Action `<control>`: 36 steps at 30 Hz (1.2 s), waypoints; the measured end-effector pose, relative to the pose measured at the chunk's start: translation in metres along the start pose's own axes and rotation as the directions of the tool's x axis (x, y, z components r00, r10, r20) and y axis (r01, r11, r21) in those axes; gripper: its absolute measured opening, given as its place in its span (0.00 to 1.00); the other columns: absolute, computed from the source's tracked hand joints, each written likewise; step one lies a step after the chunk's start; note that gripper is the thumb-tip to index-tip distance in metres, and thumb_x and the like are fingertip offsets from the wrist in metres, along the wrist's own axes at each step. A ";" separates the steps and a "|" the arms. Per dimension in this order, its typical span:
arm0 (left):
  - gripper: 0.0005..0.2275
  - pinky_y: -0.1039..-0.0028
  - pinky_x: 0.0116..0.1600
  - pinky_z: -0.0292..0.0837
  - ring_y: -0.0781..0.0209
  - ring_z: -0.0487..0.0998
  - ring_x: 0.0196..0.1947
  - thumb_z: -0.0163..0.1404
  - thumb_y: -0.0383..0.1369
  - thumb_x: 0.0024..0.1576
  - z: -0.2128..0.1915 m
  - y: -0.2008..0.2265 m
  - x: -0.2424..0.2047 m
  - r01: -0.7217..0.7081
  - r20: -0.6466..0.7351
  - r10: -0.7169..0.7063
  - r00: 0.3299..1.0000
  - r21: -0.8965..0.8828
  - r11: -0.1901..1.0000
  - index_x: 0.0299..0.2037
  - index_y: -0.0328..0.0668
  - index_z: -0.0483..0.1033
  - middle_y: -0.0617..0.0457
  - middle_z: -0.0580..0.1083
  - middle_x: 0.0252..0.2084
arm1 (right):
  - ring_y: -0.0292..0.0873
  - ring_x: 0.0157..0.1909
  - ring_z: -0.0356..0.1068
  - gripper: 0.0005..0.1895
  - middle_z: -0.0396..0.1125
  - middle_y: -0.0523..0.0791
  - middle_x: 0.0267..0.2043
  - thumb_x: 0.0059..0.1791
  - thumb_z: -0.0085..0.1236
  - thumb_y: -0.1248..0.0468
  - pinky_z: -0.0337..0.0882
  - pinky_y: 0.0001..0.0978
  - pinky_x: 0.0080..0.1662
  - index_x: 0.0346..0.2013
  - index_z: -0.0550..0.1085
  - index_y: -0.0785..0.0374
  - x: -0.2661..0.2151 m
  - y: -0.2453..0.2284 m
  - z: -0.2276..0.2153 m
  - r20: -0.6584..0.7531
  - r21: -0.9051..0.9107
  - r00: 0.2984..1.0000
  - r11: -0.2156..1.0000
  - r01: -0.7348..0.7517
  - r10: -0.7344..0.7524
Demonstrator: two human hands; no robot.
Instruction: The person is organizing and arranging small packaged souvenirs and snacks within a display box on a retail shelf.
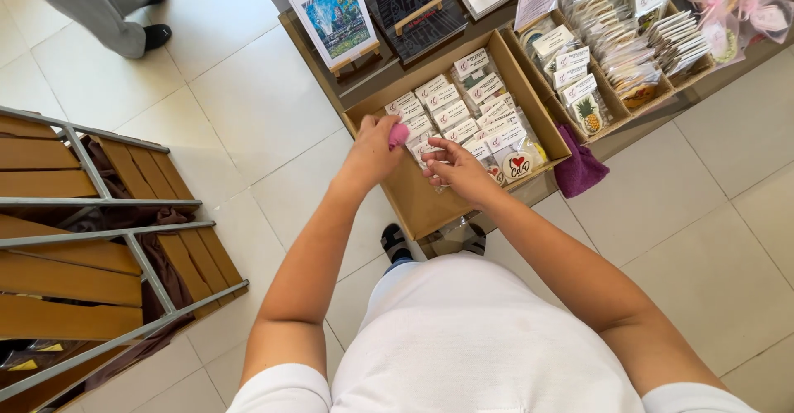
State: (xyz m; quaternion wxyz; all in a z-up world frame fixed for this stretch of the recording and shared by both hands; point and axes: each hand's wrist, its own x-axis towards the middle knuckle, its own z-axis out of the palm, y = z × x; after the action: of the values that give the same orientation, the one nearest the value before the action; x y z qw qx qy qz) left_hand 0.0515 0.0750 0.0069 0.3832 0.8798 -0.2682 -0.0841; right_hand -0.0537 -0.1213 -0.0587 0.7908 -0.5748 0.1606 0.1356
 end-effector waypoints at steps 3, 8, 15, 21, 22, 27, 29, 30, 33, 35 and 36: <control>0.18 0.58 0.56 0.72 0.38 0.72 0.54 0.52 0.23 0.55 -0.001 -0.017 0.023 -0.010 0.067 -0.005 0.998 0.214 0.977 0.57 0.39 0.72 0.38 0.70 0.53 | 0.37 0.51 0.72 0.31 0.66 0.46 0.59 0.52 0.53 0.66 0.74 0.30 0.50 0.70 0.59 0.62 0.005 -0.001 0.008 0.000 0.008 0.997 0.997 -0.075 0.075; 0.13 0.59 0.48 0.76 0.39 0.76 0.49 0.51 0.23 0.55 0.040 -0.061 0.052 -0.013 0.149 -0.085 0.985 0.559 0.829 0.50 0.33 0.71 0.37 0.72 0.49 | 0.37 0.53 0.71 0.33 0.64 0.45 0.63 0.50 0.54 0.66 0.72 0.29 0.51 0.71 0.59 0.60 0.012 0.005 0.011 -0.043 0.006 0.984 0.985 -0.170 0.171; 0.09 0.58 0.47 0.78 0.45 0.80 0.48 0.52 0.26 0.53 0.026 -0.018 0.049 -0.196 0.555 -0.201 0.807 0.573 0.796 0.43 0.39 0.79 0.42 0.79 0.46 | 0.34 0.51 0.69 0.33 0.66 0.43 0.60 0.51 0.54 0.66 0.70 0.27 0.51 0.71 0.60 0.56 0.019 0.018 0.007 -0.116 0.014 0.965 0.972 -0.236 0.236; 0.15 0.61 0.49 0.77 0.46 0.81 0.47 0.54 0.33 0.49 -0.002 0.015 0.041 -0.122 0.660 -0.165 0.733 0.365 0.923 0.48 0.47 0.81 0.44 0.79 0.46 | 0.34 0.50 0.68 0.31 0.67 0.43 0.59 0.51 0.53 0.70 0.69 0.27 0.48 0.70 0.61 0.56 0.020 0.021 0.008 -0.121 0.041 0.966 0.973 -0.227 0.230; 0.15 0.61 0.49 0.77 0.46 0.81 0.47 0.54 0.33 0.49 -0.004 0.017 0.039 -0.123 0.661 -0.164 0.732 0.365 0.923 0.48 0.47 0.81 0.44 0.79 0.46 | 0.34 0.50 0.68 0.31 0.67 0.43 0.59 0.51 0.53 0.70 0.69 0.27 0.48 0.70 0.61 0.56 0.018 0.021 0.010 -0.123 0.042 0.965 0.973 -0.227 0.230; 0.16 0.61 0.49 0.76 0.48 0.80 0.47 0.54 0.28 0.50 -0.014 0.009 0.051 -0.141 0.771 -0.243 0.588 0.394 0.908 0.50 0.52 0.79 0.47 0.79 0.46 | 0.35 0.53 0.69 0.30 0.66 0.42 0.60 0.52 0.51 0.70 0.71 0.29 0.51 0.69 0.62 0.56 0.016 0.010 0.016 -0.130 0.099 0.964 0.971 -0.219 0.231; 0.15 0.61 0.50 0.76 0.48 0.81 0.47 0.53 0.27 0.51 -0.023 0.011 0.065 -0.214 0.749 -0.121 0.652 0.335 0.918 0.48 0.51 0.80 0.47 0.80 0.46 | 0.36 0.54 0.69 0.30 0.66 0.43 0.61 0.52 0.51 0.70 0.71 0.30 0.52 0.69 0.61 0.57 0.017 0.006 0.019 -0.123 0.126 0.973 0.975 -0.182 0.197; 0.14 0.61 0.50 0.77 0.48 0.81 0.47 0.52 0.25 0.52 -0.028 0.012 0.072 -0.283 0.710 0.001 0.705 0.280 0.917 0.47 0.51 0.81 0.47 0.80 0.46 | 0.37 0.54 0.69 0.30 0.66 0.43 0.62 0.52 0.50 0.70 0.71 0.31 0.53 0.69 0.60 0.57 0.018 0.004 0.020 -0.111 0.149 0.980 0.978 -0.147 0.164; 0.13 0.58 0.51 0.74 0.45 0.78 0.49 0.53 0.27 0.55 -0.048 0.042 0.087 -0.252 0.535 0.086 0.840 0.246 0.936 0.49 0.51 0.79 0.47 0.78 0.48 | 0.40 0.56 0.70 0.30 0.65 0.45 0.63 0.50 0.49 0.71 0.71 0.34 0.52 0.68 0.61 0.59 0.025 0.008 0.018 -0.121 0.188 0.989 0.980 -0.059 0.083; 0.15 0.58 0.52 0.73 0.45 0.76 0.52 0.51 0.24 0.54 -0.037 0.036 0.100 -0.322 0.428 0.219 0.877 0.184 0.929 0.50 0.49 0.79 0.47 0.77 0.49 | 0.41 0.56 0.70 0.30 0.64 0.45 0.63 0.51 0.50 0.71 0.72 0.35 0.53 0.68 0.61 0.59 0.023 0.002 0.022 -0.147 0.209 0.985 0.976 -0.055 0.087; 0.17 0.58 0.53 0.72 0.44 0.74 0.54 0.49 0.21 0.52 -0.032 0.034 0.106 -0.382 0.311 0.328 0.892 0.129 0.915 0.51 0.48 0.79 0.47 0.76 0.51 | 0.42 0.56 0.69 0.30 0.64 0.46 0.63 0.51 0.50 0.70 0.72 0.35 0.54 0.68 0.61 0.58 0.022 -0.001 0.024 -0.163 0.236 0.981 0.969 -0.067 0.107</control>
State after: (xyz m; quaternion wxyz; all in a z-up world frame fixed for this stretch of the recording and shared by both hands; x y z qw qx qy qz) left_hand 0.1384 0.0189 0.0594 0.2656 0.8264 -0.4837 -0.1117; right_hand -0.0312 -0.0980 -0.0599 0.8279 -0.4817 0.2692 0.0999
